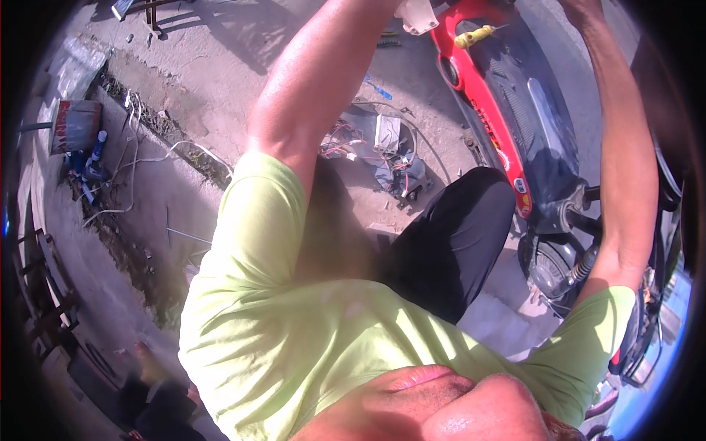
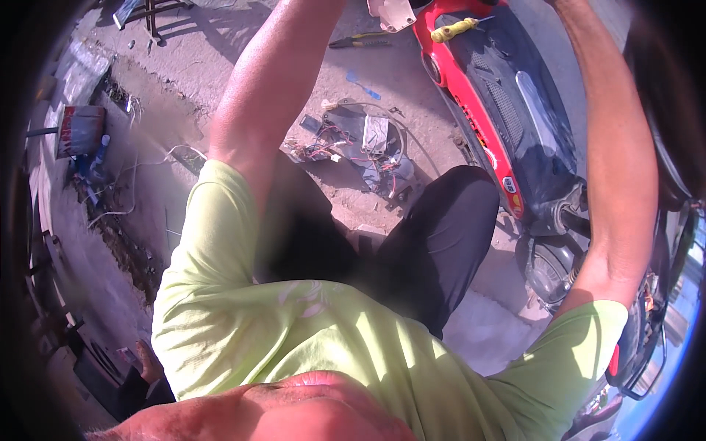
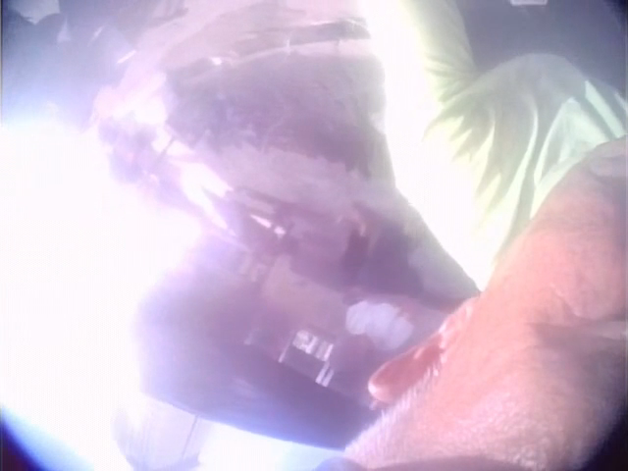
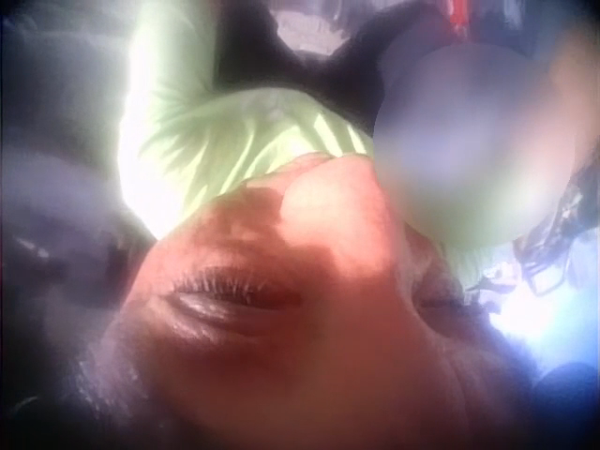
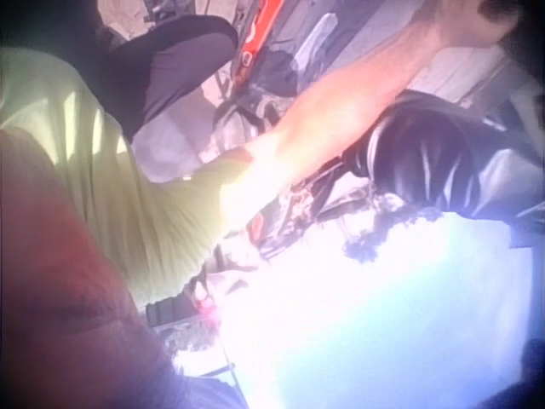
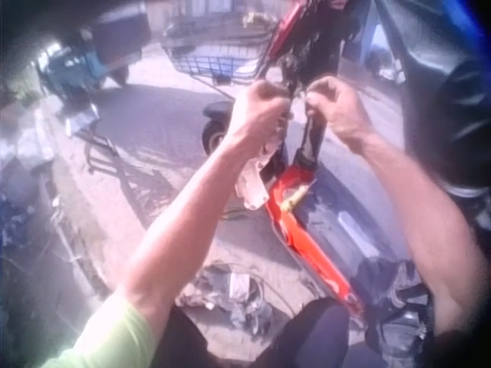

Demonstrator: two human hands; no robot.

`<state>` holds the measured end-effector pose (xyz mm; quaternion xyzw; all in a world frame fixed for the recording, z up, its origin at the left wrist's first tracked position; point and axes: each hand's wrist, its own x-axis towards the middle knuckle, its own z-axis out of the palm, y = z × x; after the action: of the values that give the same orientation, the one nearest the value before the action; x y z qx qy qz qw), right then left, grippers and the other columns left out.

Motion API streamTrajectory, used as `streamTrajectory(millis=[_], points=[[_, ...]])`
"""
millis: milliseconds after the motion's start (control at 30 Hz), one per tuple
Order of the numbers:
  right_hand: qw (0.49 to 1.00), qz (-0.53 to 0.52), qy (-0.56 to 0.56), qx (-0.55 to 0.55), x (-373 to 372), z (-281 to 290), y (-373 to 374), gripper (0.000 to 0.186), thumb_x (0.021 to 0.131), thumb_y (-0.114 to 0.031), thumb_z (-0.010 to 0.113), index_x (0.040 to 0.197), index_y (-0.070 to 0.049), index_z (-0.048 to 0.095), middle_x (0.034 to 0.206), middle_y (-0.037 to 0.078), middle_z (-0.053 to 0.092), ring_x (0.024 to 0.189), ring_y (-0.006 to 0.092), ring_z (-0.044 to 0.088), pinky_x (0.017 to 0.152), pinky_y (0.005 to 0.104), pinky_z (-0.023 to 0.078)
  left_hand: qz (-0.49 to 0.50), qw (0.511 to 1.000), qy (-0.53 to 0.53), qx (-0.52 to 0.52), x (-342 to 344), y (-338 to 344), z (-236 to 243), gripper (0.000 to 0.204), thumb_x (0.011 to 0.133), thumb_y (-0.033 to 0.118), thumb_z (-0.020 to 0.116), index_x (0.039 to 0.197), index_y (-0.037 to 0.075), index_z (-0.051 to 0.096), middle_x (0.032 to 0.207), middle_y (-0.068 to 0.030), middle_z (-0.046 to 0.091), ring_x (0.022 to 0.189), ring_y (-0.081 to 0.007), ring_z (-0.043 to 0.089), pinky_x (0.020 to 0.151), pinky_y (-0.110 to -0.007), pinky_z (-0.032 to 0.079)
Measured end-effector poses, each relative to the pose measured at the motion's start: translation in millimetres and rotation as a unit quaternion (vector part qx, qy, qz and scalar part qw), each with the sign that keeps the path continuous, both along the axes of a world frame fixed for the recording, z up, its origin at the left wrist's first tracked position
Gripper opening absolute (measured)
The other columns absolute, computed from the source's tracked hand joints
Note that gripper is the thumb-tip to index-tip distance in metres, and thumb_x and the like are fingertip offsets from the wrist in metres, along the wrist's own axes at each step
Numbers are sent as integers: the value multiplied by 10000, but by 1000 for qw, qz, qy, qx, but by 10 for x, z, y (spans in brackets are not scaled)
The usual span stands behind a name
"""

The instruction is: The person works on the handlebars and internal wiring of an electric scooter, stripping wires with a tool, connecting electrical components, and checking the wiring under the seat.

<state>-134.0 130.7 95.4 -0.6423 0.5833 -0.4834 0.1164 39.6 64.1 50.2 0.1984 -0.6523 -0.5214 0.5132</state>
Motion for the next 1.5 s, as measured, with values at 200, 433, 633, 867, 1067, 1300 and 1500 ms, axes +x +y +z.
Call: streamTrajectory(millis=[200,433,633,867,1067,1300,1500], points=[[999,20,26,-30,213,195,-140,90,993,-101,652,1063,-46,636,897,52,685,764,135,660,697,280,556,-28,997,61,33,225,-118,52,113,921,112,683,962,13,647,778,-48,669,638,-98,607,558,-260,495],[990,33,60,-124,180,119,-54,134,974,-127,731,1087,-62,698,1002,9,743,819,88,682,757,231,557,-11,987,158,22,65,-310,-99,170,967,124,724,1066,-4,672,919,-81,720,834,-148,734,760,-282,617],[974,21,98,-205,168,265,-88,118,950,-75,744,1055,-59,693,1158,37,689,871,89,661,770,231,555,113,982,123,-86,166,-339,5,148,958,112,716,1031,-3,659,877,-65,715,776,-117,714,701,-265,581],[964,38,136,-225,295,369,16,193,924,-49,761,1102,-63,687,1213,54,657,850,82,630,767,232,527,150,965,216,-13,594,-415,309,113,974,77,688,1010,-10,626,888,-74,712,774,-114,707,697,-263,580],[993,53,70,75,633,243,943,189,913,-18,709,1100,-23,681,1202,84,645,911,116,639,790,248,538,226,931,282,40,1595,14,1019,121,961,56,702,1041,-14,646,970,-96,732,799,-142,717,752,-272,589],[871,101,-51,479,807,596,2219,150,965,-55,671,1104,-4,693,1004,59,704,828,122,672,762,273,553,377,863,222,252,2800,632,760,108,1004,110,658,1037,7,655,972,-92,730,789,-141,698,761,-289,575],[797,113,-111,582,820,1688,2999,172,999,-61,645,1154,9,667,1010,72,717,842,102,666,718,258,564,341,717,-234,562,3772,3773,-10,330,891,304,711,1011,-2,673,921,-141,730,872,-255,707,829,-396,542]])
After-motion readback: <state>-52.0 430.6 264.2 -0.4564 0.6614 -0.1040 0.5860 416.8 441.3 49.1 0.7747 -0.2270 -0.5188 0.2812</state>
